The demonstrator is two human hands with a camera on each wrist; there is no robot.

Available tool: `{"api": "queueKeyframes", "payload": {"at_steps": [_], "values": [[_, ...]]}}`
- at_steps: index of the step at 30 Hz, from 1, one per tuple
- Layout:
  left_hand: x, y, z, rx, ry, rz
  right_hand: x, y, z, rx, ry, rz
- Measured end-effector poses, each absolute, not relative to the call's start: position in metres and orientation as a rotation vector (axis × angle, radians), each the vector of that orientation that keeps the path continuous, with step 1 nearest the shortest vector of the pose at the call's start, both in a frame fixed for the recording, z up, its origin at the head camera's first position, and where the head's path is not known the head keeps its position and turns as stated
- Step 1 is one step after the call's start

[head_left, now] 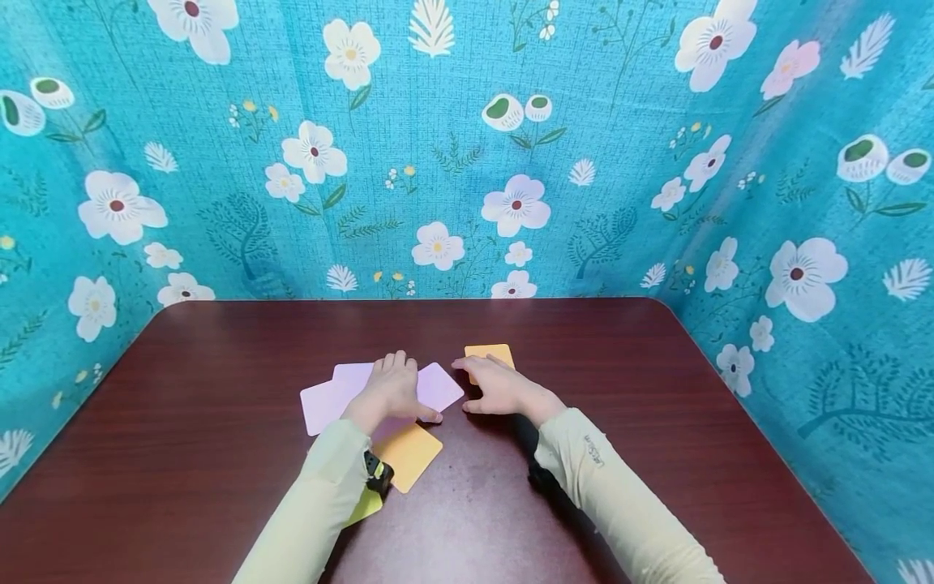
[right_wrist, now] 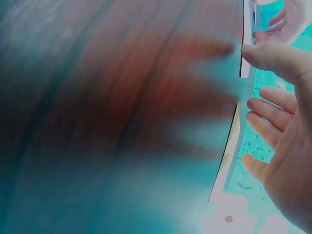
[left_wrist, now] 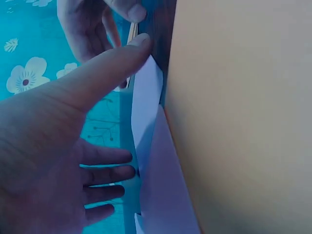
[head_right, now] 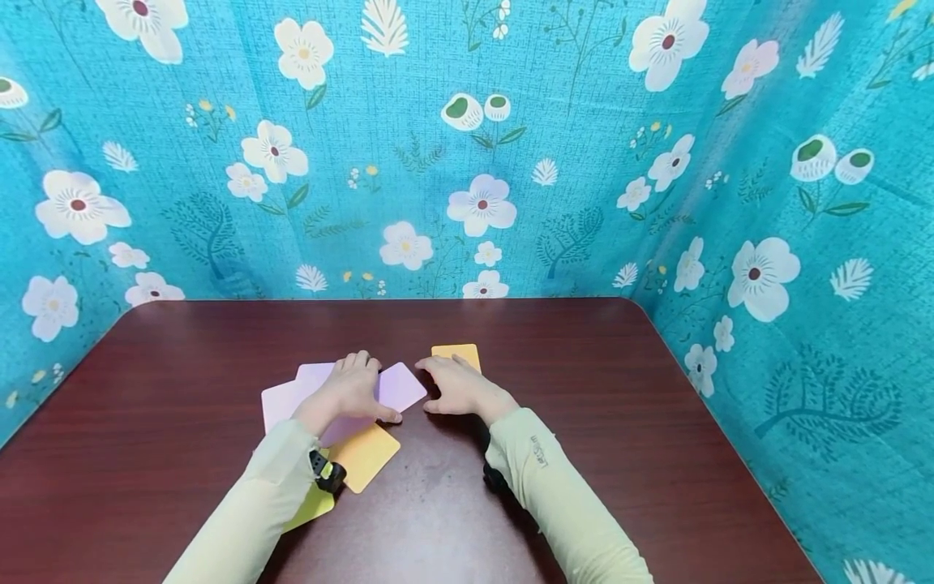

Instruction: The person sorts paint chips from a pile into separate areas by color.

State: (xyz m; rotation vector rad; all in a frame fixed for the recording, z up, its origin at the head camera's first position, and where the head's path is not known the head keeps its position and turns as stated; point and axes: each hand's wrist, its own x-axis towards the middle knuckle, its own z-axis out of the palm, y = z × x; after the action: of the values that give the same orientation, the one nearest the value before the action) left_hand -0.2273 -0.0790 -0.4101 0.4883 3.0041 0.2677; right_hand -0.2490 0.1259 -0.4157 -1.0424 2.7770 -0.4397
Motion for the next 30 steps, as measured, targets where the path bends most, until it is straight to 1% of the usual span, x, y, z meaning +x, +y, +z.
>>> {"api": "queueKeyframes", "payload": {"at_steps": [10, 30], "values": [[-0.228, -0.074, -0.411, 0.529, 3.006, 0.223, -0.252, 0.118, -0.415, -1.086, 2.783, -0.392], [-0.233, -0.076, -0.417, 0.643, 2.916, 0.448, -0.257, 0.114, -0.413, -1.072, 2.711, -0.397]]}}
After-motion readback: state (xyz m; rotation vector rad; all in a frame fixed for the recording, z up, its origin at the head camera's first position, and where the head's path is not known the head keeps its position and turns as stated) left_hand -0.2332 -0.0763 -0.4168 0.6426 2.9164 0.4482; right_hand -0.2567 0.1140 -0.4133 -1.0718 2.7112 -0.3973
